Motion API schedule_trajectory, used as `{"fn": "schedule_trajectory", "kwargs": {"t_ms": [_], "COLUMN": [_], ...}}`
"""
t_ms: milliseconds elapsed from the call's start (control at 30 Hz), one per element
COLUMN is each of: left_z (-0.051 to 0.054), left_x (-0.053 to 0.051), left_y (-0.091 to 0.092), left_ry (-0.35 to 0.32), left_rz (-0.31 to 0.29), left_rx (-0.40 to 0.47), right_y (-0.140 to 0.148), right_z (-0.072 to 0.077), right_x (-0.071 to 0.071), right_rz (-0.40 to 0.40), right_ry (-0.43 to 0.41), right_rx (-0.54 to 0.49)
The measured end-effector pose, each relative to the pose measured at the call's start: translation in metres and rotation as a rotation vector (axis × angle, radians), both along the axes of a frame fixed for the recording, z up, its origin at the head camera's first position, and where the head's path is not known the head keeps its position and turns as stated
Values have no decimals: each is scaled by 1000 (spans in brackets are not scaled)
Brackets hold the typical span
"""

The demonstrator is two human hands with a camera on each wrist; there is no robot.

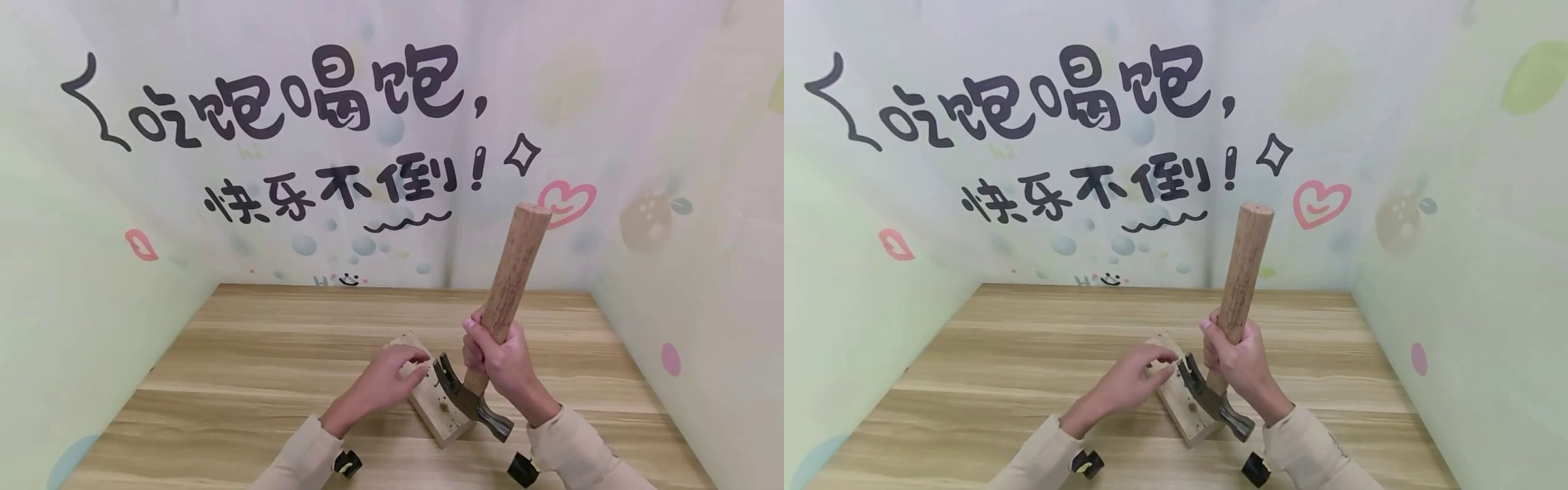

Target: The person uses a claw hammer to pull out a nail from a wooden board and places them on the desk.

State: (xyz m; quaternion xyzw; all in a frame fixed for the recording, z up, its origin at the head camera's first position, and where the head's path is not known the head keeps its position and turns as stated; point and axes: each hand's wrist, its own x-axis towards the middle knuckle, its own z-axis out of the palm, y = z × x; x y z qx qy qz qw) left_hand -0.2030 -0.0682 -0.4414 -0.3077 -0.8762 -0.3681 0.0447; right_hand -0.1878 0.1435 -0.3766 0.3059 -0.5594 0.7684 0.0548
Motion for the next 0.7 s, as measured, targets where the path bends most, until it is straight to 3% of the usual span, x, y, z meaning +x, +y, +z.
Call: {"fn": "schedule_trajectory", "kwargs": {"t_ms": [133,367,700], "left_z": [1,-1,-9], "left_x": [5,8,7], "left_y": [0,2,2], "left_ry": [-11,72,176], "left_rz": [-54,-135,-174], "left_rx": [-5,41,71], "right_y": [-2,-4,-5], "right_z": [0,-1,-4], "right_x": [1,1,0], "right_rz": [15,40,33], "right_ry": [-12,-11,-35], "right_rx": [-14,-27,-23]}}
